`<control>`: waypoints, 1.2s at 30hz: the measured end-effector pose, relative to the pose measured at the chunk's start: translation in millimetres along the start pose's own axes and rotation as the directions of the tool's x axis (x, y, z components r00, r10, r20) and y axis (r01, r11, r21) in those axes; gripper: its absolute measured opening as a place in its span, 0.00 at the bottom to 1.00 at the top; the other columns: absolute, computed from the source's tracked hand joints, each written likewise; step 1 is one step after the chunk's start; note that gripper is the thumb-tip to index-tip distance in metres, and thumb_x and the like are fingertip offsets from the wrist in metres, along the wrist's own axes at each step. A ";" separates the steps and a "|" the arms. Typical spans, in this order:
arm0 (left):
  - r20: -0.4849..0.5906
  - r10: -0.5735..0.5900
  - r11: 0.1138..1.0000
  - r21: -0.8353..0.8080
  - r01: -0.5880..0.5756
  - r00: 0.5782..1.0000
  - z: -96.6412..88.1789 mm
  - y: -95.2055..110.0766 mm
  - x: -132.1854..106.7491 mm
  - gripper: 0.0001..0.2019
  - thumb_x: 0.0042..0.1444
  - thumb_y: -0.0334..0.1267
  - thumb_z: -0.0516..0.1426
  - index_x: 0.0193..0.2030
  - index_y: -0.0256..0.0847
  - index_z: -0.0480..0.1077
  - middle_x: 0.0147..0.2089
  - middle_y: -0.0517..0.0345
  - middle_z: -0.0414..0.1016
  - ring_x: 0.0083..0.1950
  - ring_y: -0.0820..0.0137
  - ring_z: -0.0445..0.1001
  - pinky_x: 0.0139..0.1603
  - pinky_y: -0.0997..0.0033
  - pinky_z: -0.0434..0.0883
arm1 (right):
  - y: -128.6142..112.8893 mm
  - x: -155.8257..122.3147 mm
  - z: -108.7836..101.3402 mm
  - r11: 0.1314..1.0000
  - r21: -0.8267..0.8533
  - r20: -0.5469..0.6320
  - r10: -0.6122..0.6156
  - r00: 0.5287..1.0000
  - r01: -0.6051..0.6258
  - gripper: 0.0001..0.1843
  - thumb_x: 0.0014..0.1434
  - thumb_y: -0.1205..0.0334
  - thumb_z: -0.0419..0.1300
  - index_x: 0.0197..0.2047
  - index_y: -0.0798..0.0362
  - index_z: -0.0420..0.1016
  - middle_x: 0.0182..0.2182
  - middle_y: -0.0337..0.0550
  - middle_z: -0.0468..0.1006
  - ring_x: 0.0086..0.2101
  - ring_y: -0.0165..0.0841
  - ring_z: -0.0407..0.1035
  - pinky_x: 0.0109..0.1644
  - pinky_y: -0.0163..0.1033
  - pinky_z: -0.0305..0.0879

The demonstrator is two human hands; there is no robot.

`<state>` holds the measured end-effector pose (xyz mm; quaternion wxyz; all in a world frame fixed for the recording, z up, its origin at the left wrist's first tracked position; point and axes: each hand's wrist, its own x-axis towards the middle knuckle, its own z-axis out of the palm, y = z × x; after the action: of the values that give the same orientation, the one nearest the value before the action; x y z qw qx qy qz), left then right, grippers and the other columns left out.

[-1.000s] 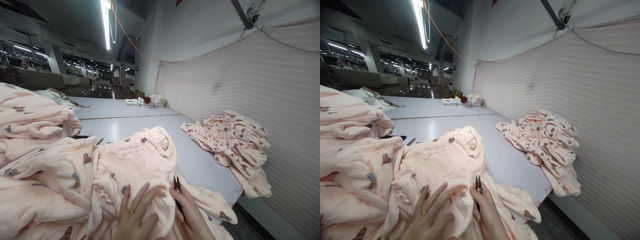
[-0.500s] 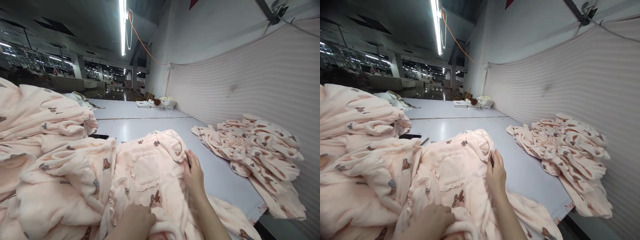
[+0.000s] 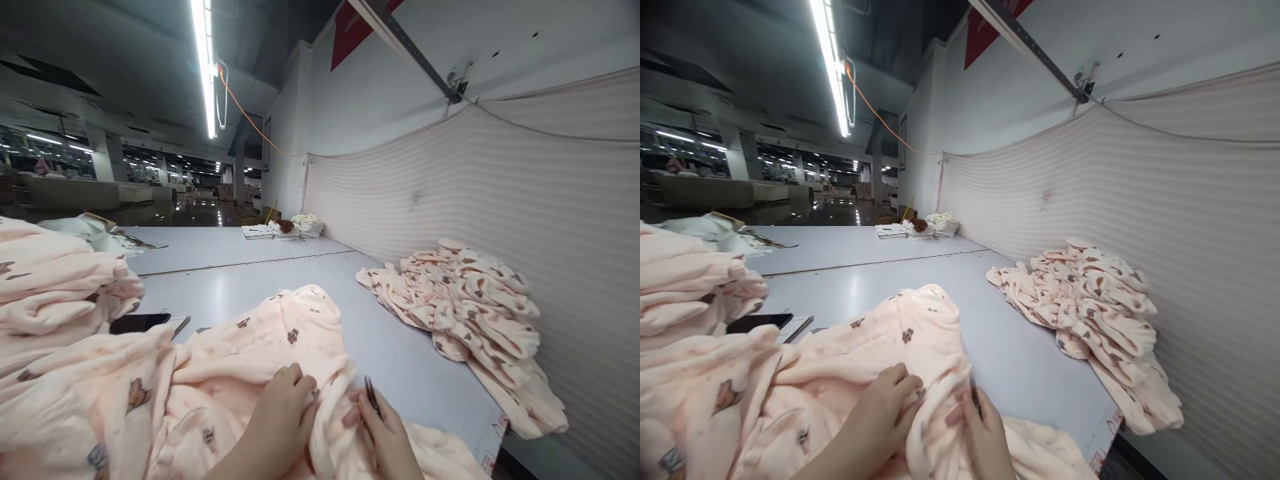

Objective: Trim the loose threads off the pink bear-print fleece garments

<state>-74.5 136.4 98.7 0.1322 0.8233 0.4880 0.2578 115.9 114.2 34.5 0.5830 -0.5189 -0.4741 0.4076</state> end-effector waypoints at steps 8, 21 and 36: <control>-0.014 0.004 0.974 0.227 -0.001 1.000 12.4 8.3 -24.0 0.21 0.42 0.46 0.64 0.44 0.40 0.73 0.42 0.47 0.72 0.42 0.52 0.69 0.43 0.53 0.65 | 6.2 49.3 -2.2 0.939 -0.344 -0.146 -0.085 0.986 0.030 0.14 0.51 0.52 0.61 0.25 0.49 0.61 0.22 0.31 0.66 0.27 0.32 0.62 0.32 0.34 0.58; 0.124 0.400 0.851 0.318 -0.418 0.908 52.6 -9.2 -14.4 0.22 0.53 0.51 0.58 0.55 0.53 0.64 0.57 0.53 0.72 0.52 0.54 0.72 0.51 0.49 0.64 | -9.1 29.7 9.8 0.957 -0.285 0.006 -0.049 0.999 0.048 0.12 0.43 0.66 0.64 0.29 0.48 0.63 0.25 0.32 0.69 0.29 0.32 0.61 0.35 0.35 0.54; 0.221 0.088 0.990 0.091 -0.110 0.971 -8.1 16.5 -8.2 0.20 0.39 0.44 0.65 0.41 0.46 0.71 0.63 0.49 0.66 0.64 0.47 0.59 0.60 0.42 0.59 | -0.6 9.1 -9.8 0.988 0.149 0.002 0.045 0.999 -0.045 0.13 0.53 0.54 0.62 0.37 0.50 0.64 0.24 0.31 0.64 0.24 0.26 0.58 0.27 0.29 0.55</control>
<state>-70.1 120.9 110.8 0.1292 0.8756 0.4414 0.1475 127.4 120.8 36.2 0.6112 -0.4848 -0.4299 0.4545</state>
